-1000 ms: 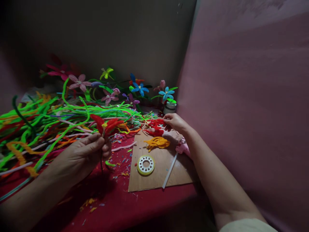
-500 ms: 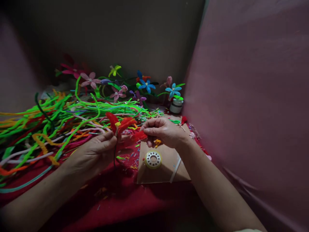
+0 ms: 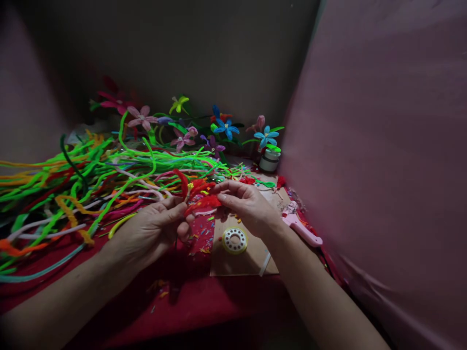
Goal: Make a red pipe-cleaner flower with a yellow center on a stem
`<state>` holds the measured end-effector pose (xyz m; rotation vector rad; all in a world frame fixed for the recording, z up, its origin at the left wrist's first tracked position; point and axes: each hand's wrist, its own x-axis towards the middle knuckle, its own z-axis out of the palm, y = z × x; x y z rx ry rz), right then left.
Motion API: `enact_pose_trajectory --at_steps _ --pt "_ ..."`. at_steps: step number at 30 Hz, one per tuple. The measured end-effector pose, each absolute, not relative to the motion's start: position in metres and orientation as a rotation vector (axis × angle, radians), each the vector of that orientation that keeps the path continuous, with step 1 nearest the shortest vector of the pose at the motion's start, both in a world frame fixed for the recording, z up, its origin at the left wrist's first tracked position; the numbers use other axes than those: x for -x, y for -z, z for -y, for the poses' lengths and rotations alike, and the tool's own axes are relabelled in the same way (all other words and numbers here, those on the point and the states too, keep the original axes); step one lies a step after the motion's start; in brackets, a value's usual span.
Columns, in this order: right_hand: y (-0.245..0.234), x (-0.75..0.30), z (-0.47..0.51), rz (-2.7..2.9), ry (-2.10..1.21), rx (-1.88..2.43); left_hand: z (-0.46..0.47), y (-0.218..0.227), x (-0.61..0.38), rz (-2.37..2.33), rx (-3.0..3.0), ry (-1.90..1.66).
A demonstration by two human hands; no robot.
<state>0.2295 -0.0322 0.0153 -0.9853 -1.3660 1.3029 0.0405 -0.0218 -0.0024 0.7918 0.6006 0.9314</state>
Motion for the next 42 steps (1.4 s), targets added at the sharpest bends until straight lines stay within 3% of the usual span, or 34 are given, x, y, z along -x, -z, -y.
enact_pose_trajectory --at_steps 6,9,18,29,34,40,42 --pt "-0.018 -0.206 0.061 1.571 -0.168 1.142 0.026 0.003 -0.042 -0.657 -0.927 -1.016" --pt "-0.019 -0.194 0.071 1.722 0.116 1.131 0.029 0.004 -0.042 -0.676 -1.041 -1.054" --pt "-0.011 -0.187 0.063 1.774 0.115 1.297 0.035 -0.003 -0.042 -0.753 -1.171 -1.139" --pt "-0.008 -0.189 0.064 1.845 0.364 1.232 0.028 0.004 -0.044 -0.697 -1.052 -1.089" --pt "-0.007 -0.193 0.067 1.693 0.15 1.22 0.026 0.005 -0.044 -0.673 -1.007 -1.085" --pt "0.003 -0.186 0.063 1.231 -0.989 1.137 0.029 0.005 -0.044 -0.653 -1.02 -1.061" --pt "0.005 -0.182 0.059 1.024 -1.181 1.023 0.03 0.006 -0.045 -0.624 -1.02 -1.033"
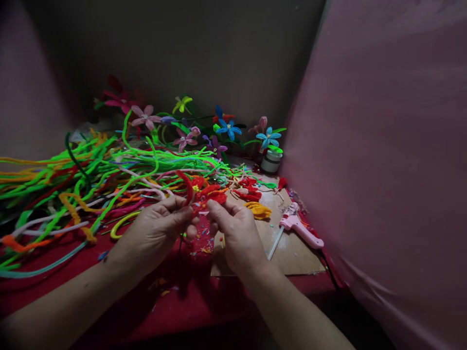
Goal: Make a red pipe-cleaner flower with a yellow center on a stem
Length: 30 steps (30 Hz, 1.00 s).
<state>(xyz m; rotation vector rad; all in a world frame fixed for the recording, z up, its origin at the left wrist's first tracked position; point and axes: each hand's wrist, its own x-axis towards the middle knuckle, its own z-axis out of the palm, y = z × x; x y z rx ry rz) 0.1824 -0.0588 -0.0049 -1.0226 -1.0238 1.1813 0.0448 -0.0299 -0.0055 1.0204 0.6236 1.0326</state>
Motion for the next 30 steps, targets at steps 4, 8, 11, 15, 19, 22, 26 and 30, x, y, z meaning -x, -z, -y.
enact_pose_trajectory --at_steps 4,8,11,15,19,22,26,30 --pt "0.004 -0.179 0.053 0.706 -1.336 0.904 0.03 0.006 -0.046 -0.573 -0.959 -1.002" --pt "0.003 -0.181 0.052 0.502 -1.391 0.868 0.03 0.004 -0.047 -0.587 -0.849 -0.991" --pt "0.005 -0.181 0.052 0.458 -1.407 0.856 0.029 0.005 -0.047 -0.624 -0.82 -0.986" --pt "0.008 -0.182 0.057 0.549 -1.446 0.859 0.025 0.01 -0.046 -0.648 -0.805 -0.994" --pt "0.014 -0.216 0.071 0.879 -1.227 1.051 0.021 0.012 -0.045 -0.689 -0.834 -1.022" --pt "0.025 -0.27 0.086 1.234 -0.509 1.461 0.02 0.009 -0.044 -0.714 -0.809 -1.052" --pt "0.045 -0.339 0.103 1.584 0.346 2.073 0.019 0.009 -0.044 -0.702 -0.782 -1.034" --pt "0.061 -0.363 0.105 1.704 0.429 2.356 0.018 0.01 -0.045 -0.698 -0.795 -1.042"
